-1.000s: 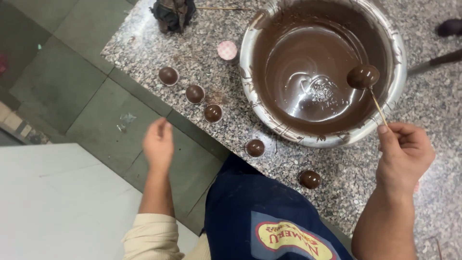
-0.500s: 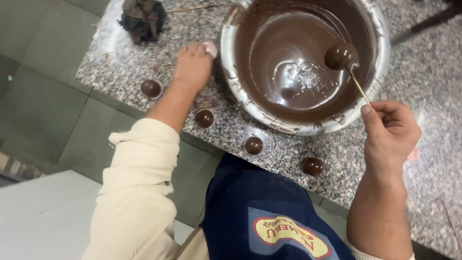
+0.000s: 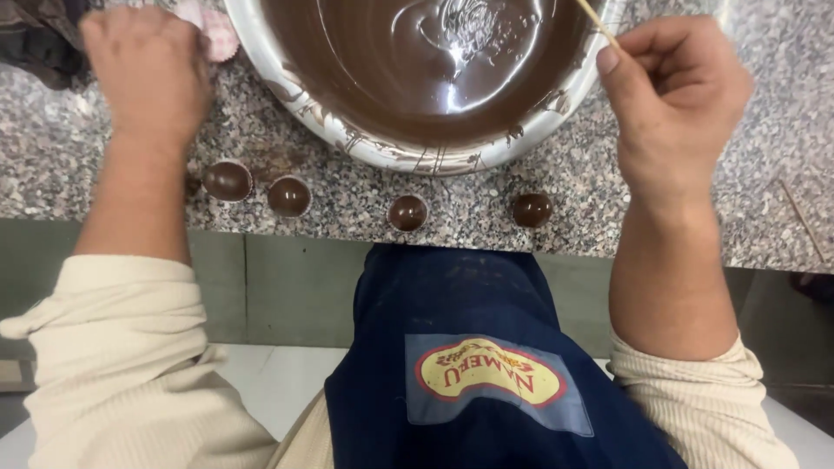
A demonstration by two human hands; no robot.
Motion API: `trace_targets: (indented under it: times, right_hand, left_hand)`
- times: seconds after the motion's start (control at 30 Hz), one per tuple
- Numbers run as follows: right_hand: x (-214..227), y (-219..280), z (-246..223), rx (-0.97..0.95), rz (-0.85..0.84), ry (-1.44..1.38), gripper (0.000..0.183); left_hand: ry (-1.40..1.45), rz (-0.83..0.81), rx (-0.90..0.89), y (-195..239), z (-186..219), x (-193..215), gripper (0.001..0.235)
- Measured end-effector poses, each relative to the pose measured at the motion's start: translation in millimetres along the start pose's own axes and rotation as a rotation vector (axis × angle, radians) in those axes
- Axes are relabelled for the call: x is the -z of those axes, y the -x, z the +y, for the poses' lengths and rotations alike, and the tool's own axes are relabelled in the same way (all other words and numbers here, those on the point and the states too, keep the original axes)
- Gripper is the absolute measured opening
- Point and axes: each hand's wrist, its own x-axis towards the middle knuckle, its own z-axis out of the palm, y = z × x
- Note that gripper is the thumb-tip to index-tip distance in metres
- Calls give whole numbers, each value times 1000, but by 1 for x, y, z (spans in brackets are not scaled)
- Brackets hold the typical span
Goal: Dipping spherical truffles into a bowl of melted chocolate using a wooden skewer.
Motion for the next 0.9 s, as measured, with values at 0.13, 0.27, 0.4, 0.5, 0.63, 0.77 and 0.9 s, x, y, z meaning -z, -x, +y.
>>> trace_targets:
  times: [0.13,0.27,0.4,0.5,0.63,0.77,0.9]
  right_hand:
    - [8,4,20,74,-77,-46,11]
    - [4,0,22,70,-107,-40,11]
    - [10,5,34,-17,-86,-165,13]
    - [19,5,40,-29,-128,-160,13]
    - [39,3,54,2,-159,-211,13]
    - [57,5,87,81,-266,-269,11]
    - [57,0,97,141,-323,-269,13]
  left_hand:
    - [-52,183,3,3,11,66,13]
    - [310,295,189,47,26,105,13]
    - [224,301,269,69,134,187,16]
    - [294,283,53,70,227,190,10]
    - [571,231,-67,91,316,131,20]
    - [398,136,-56,99,364,75,27]
    - [267,156,6,96,385,59,26]
